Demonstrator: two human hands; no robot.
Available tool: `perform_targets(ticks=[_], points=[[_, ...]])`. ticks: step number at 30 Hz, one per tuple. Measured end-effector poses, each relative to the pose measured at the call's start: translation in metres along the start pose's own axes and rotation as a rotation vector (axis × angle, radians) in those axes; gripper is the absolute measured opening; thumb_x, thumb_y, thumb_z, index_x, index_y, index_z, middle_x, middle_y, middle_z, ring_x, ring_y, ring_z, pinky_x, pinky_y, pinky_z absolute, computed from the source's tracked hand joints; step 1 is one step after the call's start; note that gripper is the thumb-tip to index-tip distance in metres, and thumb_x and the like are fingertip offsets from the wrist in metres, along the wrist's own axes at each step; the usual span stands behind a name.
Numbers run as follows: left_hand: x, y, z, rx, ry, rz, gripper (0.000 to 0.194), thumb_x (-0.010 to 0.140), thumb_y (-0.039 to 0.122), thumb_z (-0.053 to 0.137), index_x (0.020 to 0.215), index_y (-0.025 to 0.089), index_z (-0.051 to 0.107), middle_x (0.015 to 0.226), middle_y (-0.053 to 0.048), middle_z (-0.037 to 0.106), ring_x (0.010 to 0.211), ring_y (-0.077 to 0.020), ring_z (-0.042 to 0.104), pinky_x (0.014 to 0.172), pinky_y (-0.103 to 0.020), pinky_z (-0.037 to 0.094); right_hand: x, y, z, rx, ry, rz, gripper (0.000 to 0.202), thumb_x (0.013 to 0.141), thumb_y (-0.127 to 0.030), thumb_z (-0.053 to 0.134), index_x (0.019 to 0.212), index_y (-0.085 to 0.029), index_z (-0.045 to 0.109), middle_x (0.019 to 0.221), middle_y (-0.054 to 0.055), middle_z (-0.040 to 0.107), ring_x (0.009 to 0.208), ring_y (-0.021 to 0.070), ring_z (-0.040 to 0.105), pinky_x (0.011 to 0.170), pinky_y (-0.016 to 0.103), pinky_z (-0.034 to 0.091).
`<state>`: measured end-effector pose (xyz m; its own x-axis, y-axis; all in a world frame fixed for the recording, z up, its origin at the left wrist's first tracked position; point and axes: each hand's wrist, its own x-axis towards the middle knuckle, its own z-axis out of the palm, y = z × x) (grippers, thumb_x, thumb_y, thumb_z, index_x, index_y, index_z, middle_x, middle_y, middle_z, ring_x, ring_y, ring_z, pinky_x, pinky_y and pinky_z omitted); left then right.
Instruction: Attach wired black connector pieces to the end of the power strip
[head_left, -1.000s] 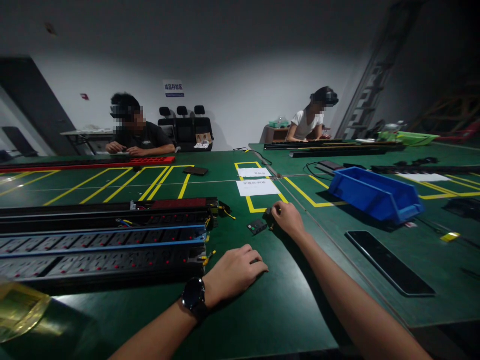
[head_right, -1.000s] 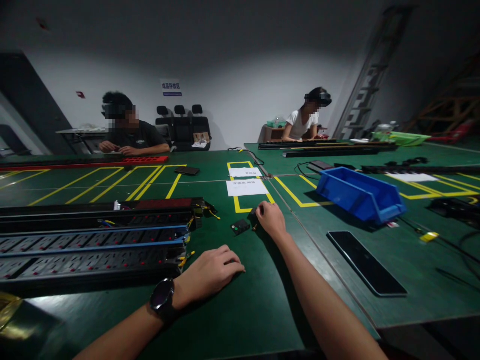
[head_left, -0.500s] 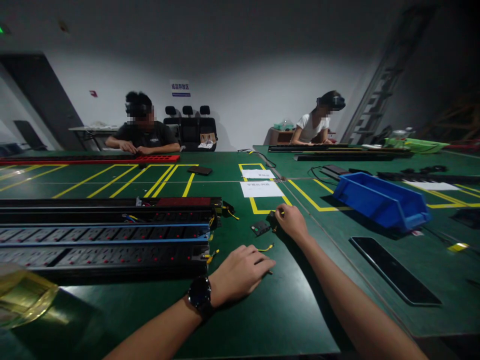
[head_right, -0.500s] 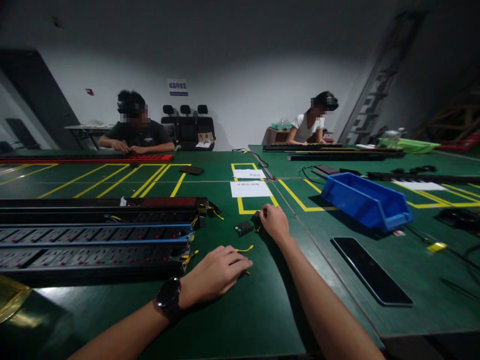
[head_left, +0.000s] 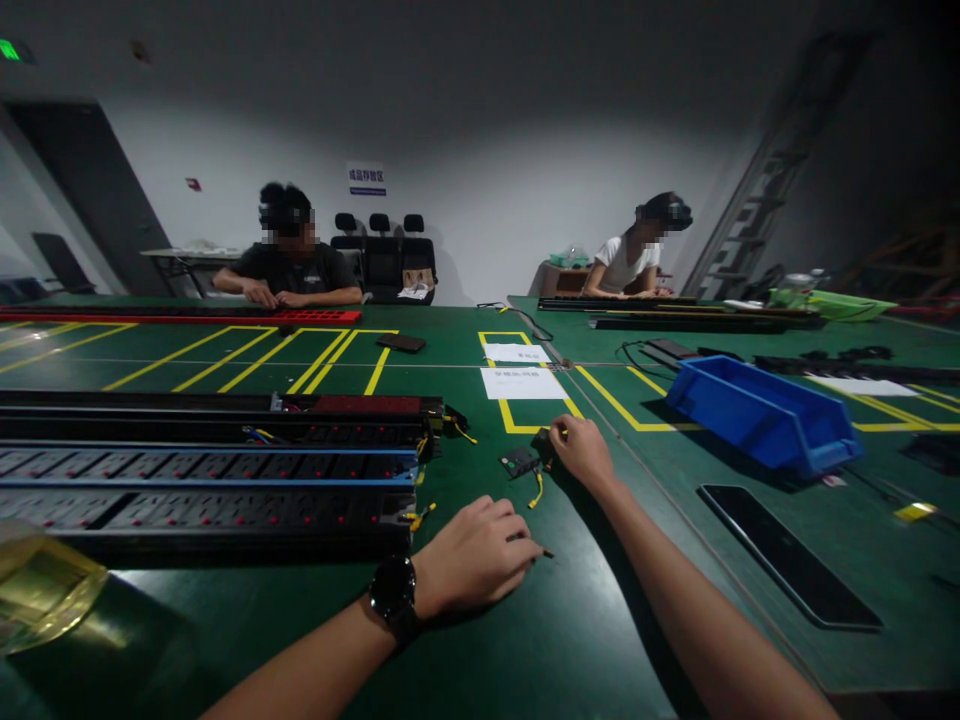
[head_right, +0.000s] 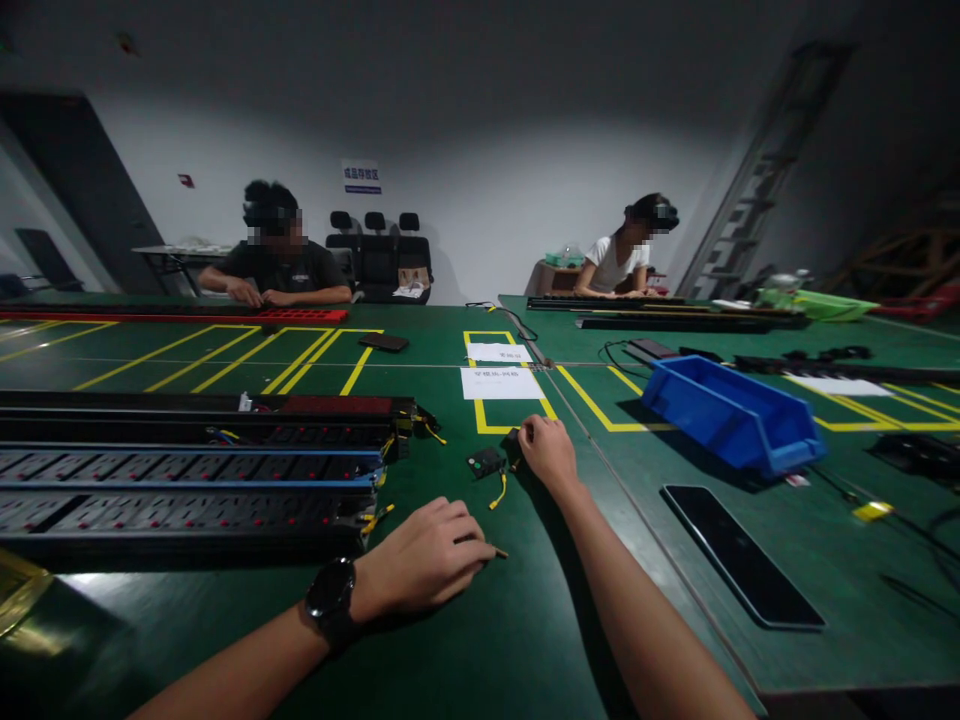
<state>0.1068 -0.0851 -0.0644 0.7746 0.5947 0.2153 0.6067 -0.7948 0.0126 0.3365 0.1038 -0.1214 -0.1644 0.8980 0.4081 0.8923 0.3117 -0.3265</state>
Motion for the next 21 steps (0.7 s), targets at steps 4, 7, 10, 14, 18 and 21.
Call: perform_targets(ticks=[4, 7, 10, 14, 18, 21], points=[[0.0, 0.003, 0.002, -0.036, 0.039, -0.053, 0.034, 0.099, 0.031, 0.057, 0.131, 0.022, 0.06, 0.125, -0.006, 0.068, 0.112, -0.0217, 0.058, 0.088, -0.036, 0.044, 0.0, 0.0, 0.0, -0.032, -0.004, 0.01, 0.024, 0.095, -0.024, 0.048, 0.097, -0.019, 0.072, 0.099, 0.013, 0.073, 0.094, 0.0264, 0.06, 0.085, 0.036, 0.041], [-0.001, 0.003, 0.0, -0.038, 0.053, -0.048, 0.034, 0.098, 0.03, 0.058, 0.131, 0.023, 0.059, 0.13, -0.006, 0.064, 0.113, -0.022, 0.057, 0.088, -0.037, 0.045, 0.0, 0.001, 0.002, -0.035, -0.004, 0.015, 0.025, 0.095, -0.026, 0.048, 0.098, -0.019, 0.072, 0.1, 0.011, 0.073, 0.095, 0.0258, 0.06, 0.085, 0.035, 0.043], [-0.002, 0.002, -0.001, -0.017, 0.035, -0.056, 0.022, 0.098, 0.031, 0.058, 0.117, 0.022, 0.063, 0.116, -0.006, 0.064, 0.102, -0.0215, 0.058, 0.081, -0.036, 0.045, 0.0, 0.003, 0.004, -0.033, -0.001, -0.002, 0.026, 0.094, -0.027, 0.048, 0.097, -0.02, 0.072, 0.097, 0.01, 0.073, 0.093, 0.0252, 0.062, 0.085, 0.034, 0.045], [-0.001, 0.001, -0.002, 0.016, -0.018, -0.069, 0.016, 0.099, 0.035, 0.056, 0.102, 0.02, 0.062, 0.105, -0.007, 0.062, 0.093, -0.0211, 0.058, 0.073, -0.034, 0.046, 0.0, 0.003, 0.002, -0.026, 0.012, -0.007, 0.028, 0.096, -0.029, 0.047, 0.097, -0.021, 0.073, 0.096, 0.012, 0.074, 0.092, 0.0276, 0.064, 0.084, 0.037, 0.047], [0.0, 0.001, -0.002, -0.012, -0.059, -0.135, 0.018, 0.095, 0.037, 0.06, 0.098, 0.02, 0.061, 0.103, -0.007, 0.063, 0.089, -0.0206, 0.06, 0.068, -0.031, 0.047, -0.003, -0.014, -0.009, -0.042, 0.043, -0.041, 0.025, 0.097, -0.03, 0.05, 0.101, -0.025, 0.075, 0.104, 0.015, 0.074, 0.1, 0.0313, 0.063, 0.088, 0.042, 0.047], [0.0, 0.001, -0.001, -0.018, -0.086, -0.128, 0.02, 0.096, 0.037, 0.057, 0.091, 0.019, 0.063, 0.098, -0.006, 0.065, 0.084, -0.0197, 0.062, 0.06, -0.029, 0.045, -0.005, -0.042, -0.015, -0.023, 0.033, -0.145, 0.026, 0.098, -0.033, 0.051, 0.11, -0.025, 0.073, 0.111, 0.013, 0.073, 0.106, 0.0299, 0.062, 0.093, 0.041, 0.046]])
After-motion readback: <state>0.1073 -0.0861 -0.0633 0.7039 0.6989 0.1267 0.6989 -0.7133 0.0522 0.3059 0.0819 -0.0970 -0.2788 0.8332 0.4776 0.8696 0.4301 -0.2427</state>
